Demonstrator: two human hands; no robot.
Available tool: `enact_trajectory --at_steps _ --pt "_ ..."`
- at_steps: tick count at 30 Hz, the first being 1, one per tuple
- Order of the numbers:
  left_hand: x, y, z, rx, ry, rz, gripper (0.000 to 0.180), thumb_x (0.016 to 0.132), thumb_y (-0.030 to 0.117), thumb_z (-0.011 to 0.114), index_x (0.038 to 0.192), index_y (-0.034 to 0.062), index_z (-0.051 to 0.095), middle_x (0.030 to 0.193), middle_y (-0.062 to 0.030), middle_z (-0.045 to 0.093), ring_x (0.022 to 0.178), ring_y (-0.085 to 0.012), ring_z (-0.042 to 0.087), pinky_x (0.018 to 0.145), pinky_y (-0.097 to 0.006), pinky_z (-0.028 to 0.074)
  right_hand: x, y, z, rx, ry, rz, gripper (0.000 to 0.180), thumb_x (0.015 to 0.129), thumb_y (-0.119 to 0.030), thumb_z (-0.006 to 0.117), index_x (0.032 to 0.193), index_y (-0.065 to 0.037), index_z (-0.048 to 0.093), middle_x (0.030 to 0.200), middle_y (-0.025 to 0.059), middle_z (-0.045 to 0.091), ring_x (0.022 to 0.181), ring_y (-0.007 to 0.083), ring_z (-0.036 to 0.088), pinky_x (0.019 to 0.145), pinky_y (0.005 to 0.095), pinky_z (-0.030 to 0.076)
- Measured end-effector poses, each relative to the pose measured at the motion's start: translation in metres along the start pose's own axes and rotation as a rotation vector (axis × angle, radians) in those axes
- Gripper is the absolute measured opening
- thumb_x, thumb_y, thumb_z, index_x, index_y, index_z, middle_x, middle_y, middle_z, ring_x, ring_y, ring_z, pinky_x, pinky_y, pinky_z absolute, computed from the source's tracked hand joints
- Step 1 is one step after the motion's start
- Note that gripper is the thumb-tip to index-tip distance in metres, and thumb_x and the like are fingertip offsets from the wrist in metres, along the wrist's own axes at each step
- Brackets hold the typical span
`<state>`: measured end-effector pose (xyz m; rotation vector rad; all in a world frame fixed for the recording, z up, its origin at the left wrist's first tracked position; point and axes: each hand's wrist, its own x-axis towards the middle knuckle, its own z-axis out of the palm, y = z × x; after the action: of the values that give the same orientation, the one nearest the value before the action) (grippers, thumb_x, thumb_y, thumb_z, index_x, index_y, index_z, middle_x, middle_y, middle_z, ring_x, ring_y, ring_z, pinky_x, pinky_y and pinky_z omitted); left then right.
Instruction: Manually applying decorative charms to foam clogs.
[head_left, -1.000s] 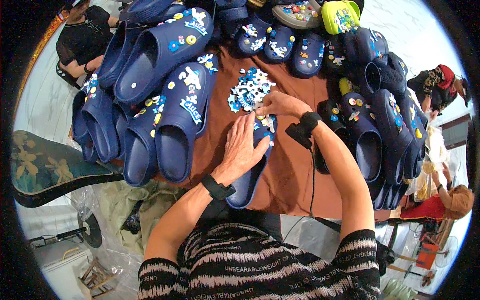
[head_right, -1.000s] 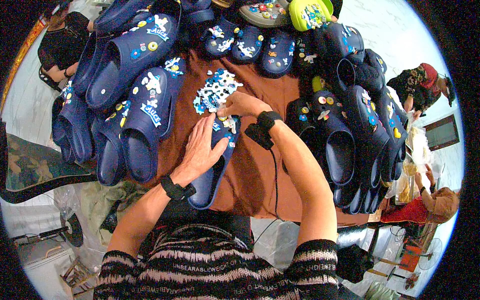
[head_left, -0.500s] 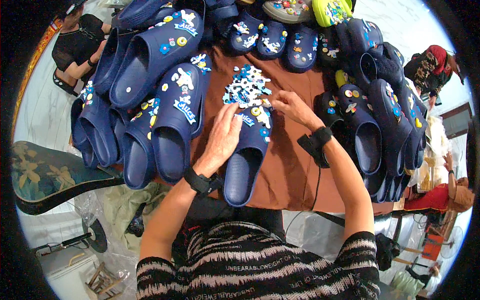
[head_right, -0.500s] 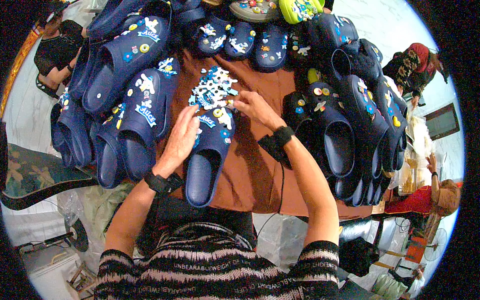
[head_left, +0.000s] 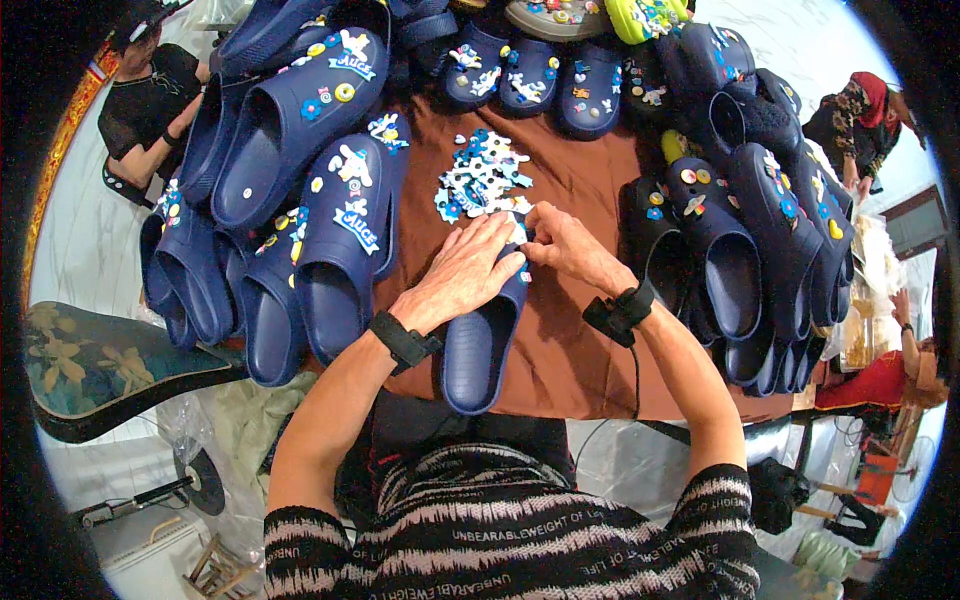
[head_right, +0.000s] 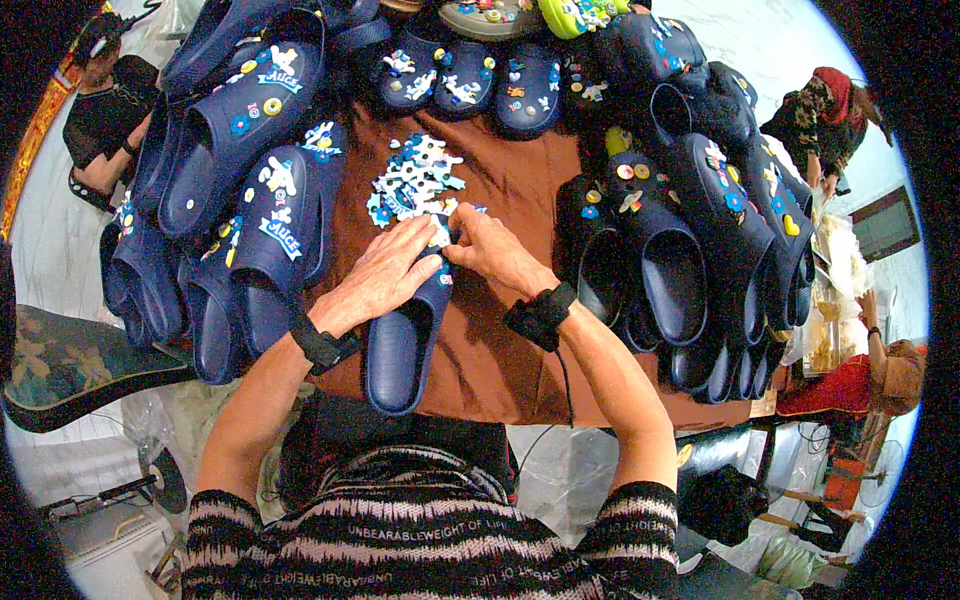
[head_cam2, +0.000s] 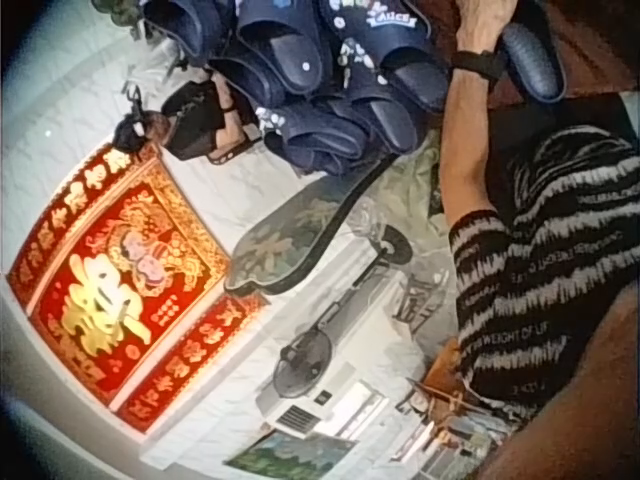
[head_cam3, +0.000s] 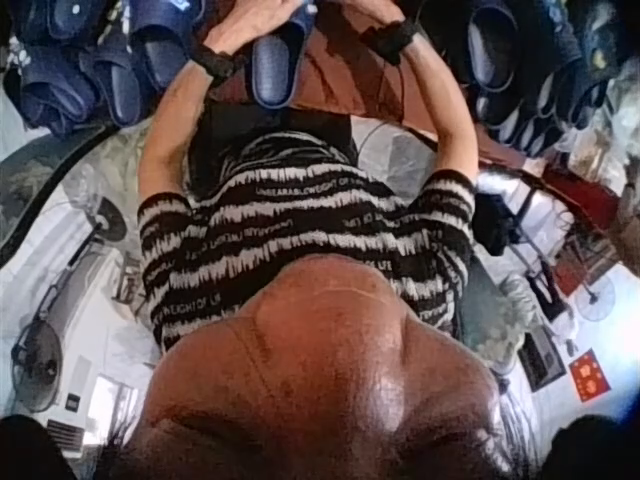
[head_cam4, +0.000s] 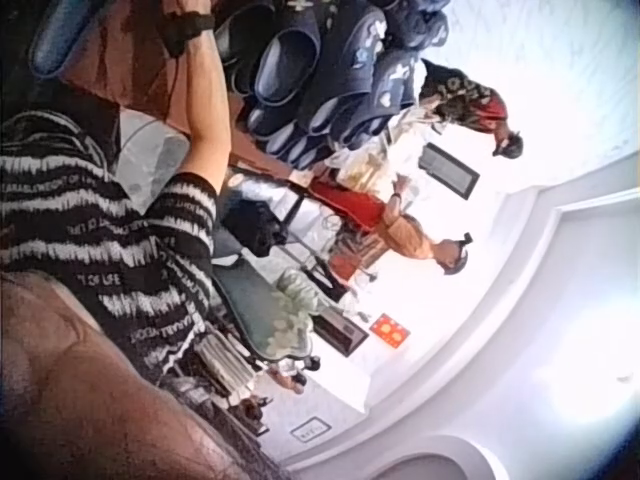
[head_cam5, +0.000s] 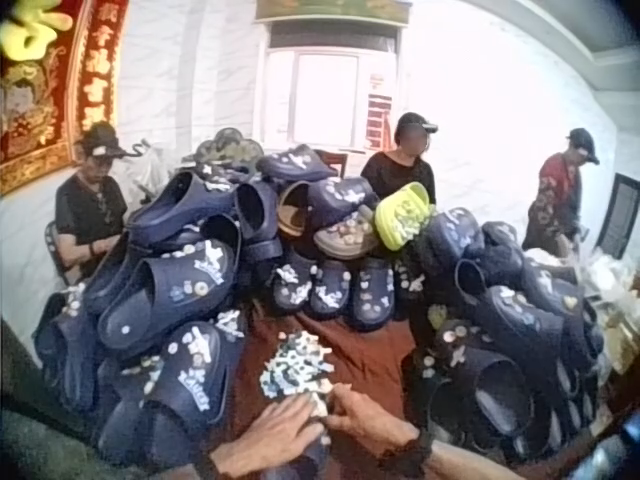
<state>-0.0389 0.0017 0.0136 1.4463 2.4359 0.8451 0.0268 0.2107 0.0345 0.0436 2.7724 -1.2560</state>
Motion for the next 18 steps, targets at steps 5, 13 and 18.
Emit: enact_trajectory --at_steps 5,13,18 --pt "0.005 0.009 -0.011 0.033 -0.066 0.000 0.064 0.101 0.043 0.043 0.144 -0.0041 0.041 0.153 -0.0218 0.036 0.143 -0.0360 0.031 0.117 -0.045 0.026 0.000 0.013 0.001 0.087 0.003 -0.024 0.037 0.084 -0.019 0.072 0.109 0.000 0.052 0.079 0.0154 0.064 0.074 0.0288 0.065 0.067 0.0409 0.051" --pt "0.007 0.010 -0.012 0.052 -0.122 -0.072 0.068 0.100 0.047 0.042 0.147 -0.0012 0.037 0.156 -0.0207 0.032 0.145 -0.0378 0.028 0.116 -0.049 0.027 0.001 0.016 -0.001 0.198 -0.053 -0.024 0.025 0.091 -0.017 0.066 0.104 0.001 0.054 0.076 0.0096 0.063 0.069 0.0182 0.063 0.063 0.0355 0.051" --pt "0.010 0.012 -0.014 0.099 -0.209 -0.129 0.069 0.101 0.048 0.041 0.152 0.0040 0.030 0.161 -0.0172 0.023 0.148 -0.0385 0.020 0.115 -0.057 0.025 0.046 0.037 -0.021 -0.048 0.188 -0.006 0.021 0.091 -0.019 0.061 0.093 0.001 0.067 0.084 0.0203 0.069 0.080 0.0329 0.068 0.073 0.0428 0.053"
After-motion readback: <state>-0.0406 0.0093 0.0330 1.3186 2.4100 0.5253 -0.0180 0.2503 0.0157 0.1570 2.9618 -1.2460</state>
